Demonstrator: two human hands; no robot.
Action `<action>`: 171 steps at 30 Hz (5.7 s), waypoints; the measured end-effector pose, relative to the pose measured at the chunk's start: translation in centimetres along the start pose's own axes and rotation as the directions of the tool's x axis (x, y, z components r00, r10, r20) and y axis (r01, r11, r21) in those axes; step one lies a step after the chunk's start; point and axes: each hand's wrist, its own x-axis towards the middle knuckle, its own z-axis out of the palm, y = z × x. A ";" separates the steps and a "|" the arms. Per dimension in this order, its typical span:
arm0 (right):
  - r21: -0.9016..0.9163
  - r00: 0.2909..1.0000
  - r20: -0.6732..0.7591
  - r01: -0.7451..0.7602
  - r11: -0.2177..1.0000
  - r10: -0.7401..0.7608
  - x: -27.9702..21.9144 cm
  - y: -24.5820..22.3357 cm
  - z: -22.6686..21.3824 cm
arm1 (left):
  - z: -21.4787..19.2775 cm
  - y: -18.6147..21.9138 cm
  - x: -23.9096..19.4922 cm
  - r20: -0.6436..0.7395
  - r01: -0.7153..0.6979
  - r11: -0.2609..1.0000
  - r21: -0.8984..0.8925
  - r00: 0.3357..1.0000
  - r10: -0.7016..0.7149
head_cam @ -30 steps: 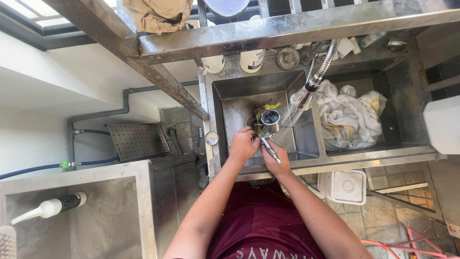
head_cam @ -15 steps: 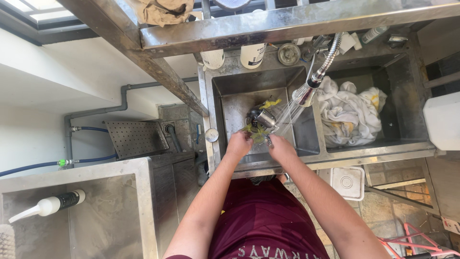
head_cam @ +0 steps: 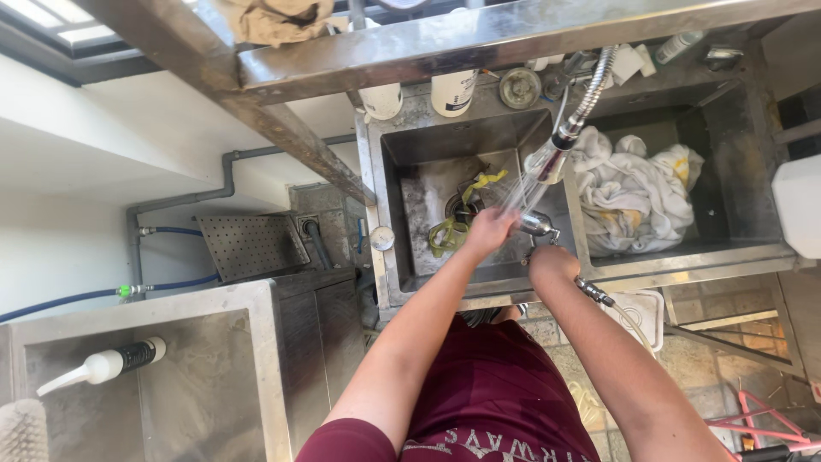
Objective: The person rinses a metal paint sprayer cup and its nozzle under running water in a stainless steel sink. They repeatedly flush the cup, rotate the nozzle, and rinse their hands to remove residue.
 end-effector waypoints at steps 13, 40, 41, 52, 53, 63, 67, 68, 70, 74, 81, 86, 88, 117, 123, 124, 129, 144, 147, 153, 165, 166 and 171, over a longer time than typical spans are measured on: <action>0.178 0.975 -0.172 0.173 0.969 -0.142 -1.7 2.9 1.3 | 2.8 2.3 2.2 0.044 0.223 0.802 -0.553 0.970 -0.240; 0.385 0.784 -0.528 0.563 0.731 -0.325 -5.8 1.6 1.6 | -0.4 8.8 -0.1 0.088 0.124 0.943 0.308 0.983 -0.158; 0.433 0.748 -0.583 0.617 0.657 -0.317 -5.9 2.1 1.7 | -0.2 8.8 -0.1 0.086 0.165 0.972 0.166 0.980 -0.181; 0.791 0.838 -0.438 0.532 0.302 -0.326 -6.1 1.1 -0.8 | -5.2 3.3 -1.2 -0.082 -0.161 0.986 -0.030 0.984 0.158; 0.797 0.841 -0.431 0.525 0.299 -0.328 -6.1 0.8 -1.0 | -6.0 2.6 -1.9 -0.091 -0.129 0.988 0.079 0.986 0.136; 0.893 0.829 -0.430 0.449 -0.032 -0.359 -5.1 -0.6 -0.9 | -11.2 -2.1 -6.5 -0.184 -0.042 0.836 0.547 0.968 0.169; 0.909 0.855 -0.397 0.416 -0.016 -0.334 -5.4 -0.4 -0.9 | -12.0 -3.5 -7.4 -0.208 -0.020 0.863 0.504 0.968 0.144; 0.905 0.850 -0.406 0.425 -0.019 -0.336 -5.5 -0.3 -1.0 | -12.0 -3.5 -7.5 -0.212 0.010 0.877 0.480 0.971 0.105; 0.897 0.839 -0.424 0.441 -0.031 -0.342 -5.8 -0.3 -1.0 | -11.9 -3.2 -7.6 -0.218 0.070 0.899 0.431 0.976 0.028; 0.895 0.831 -0.427 0.446 -0.033 -0.357 -6.2 -0.6 -0.8 | -10.9 -1.0 -7.8 -0.211 -0.061 0.883 0.465 0.961 0.177; 0.874 0.816 -0.465 0.486 -0.028 -0.343 -5.7 -1.0 0.1 | -8.1 4.4 -8.6 -0.161 -0.057 0.963 0.262 0.982 0.102; 0.884 0.824 -0.454 0.464 -0.057 -0.338 -5.3 -1.3 0.3 | -7.5 6.2 -9.0 -0.138 -0.151 0.941 0.302 0.970 0.200; 0.876 0.816 -0.467 0.479 -0.055 -0.342 -5.4 -1.4 0.4 | -7.6 6.3 -9.1 -0.130 -0.168 0.941 0.293 0.968 0.213; 0.694 0.683 -0.676 0.716 0.072 -0.277 -10.2 -5.6 0.9 | -10.4 11.5 -13.6 -0.124 -0.364 0.702 0.613 0.833 0.540; 0.675 0.682 -0.693 0.728 0.124 -0.235 -9.4 -6.1 1.5 | -9.1 11.7 -13.9 -0.085 -0.354 0.689 0.632 0.852 0.516; 0.675 0.681 -0.695 0.728 0.116 -0.232 -9.3 -6.1 1.6 | -8.9 11.8 -13.8 -0.079 -0.370 0.675 0.638 0.841 0.535; 0.673 0.679 -0.699 0.730 0.116 -0.225 -8.9 -6.4 1.8 | -9.0 12.2 -13.6 -0.022 -0.388 0.614 0.687 0.833 0.552; 0.657 0.663 -0.714 0.746 0.112 -0.225 -9.0 -6.7 1.3 | -9.4 12.4 -12.5 0.031 -0.390 0.547 0.741 0.833 0.552; 0.687 0.700 -0.676 0.712 0.148 -0.231 -8.9 -6.7 1.6 | -9.5 12.3 -12.6 0.031 -0.396 0.550 0.735 0.831 0.556; 0.658 0.671 -0.707 0.740 0.139 -0.222 -8.7 -6.8 1.7 | -9.7 12.1 -12.2 0.040 -0.414 0.536 0.736 0.817 0.575; 0.669 0.684 -0.699 0.729 0.146 -0.209 -8.6 -7.0 1.5 | -9.7 12.2 -12.0 0.041 -0.425 0.556 0.714 0.818 0.573; 0.667 0.683 -0.700 0.730 0.150 -0.210 -8.6 -7.0 1.5 | -9.7 12.2 -12.0 0.036 -0.426 0.561 0.710 0.818 0.574; 0.685 0.709 -0.672 0.705 0.183 -0.214 -8.7 -7.0 1.3 | -9.8 11.9 -11.8 0.039 -0.406 0.549 0.731 0.827 0.561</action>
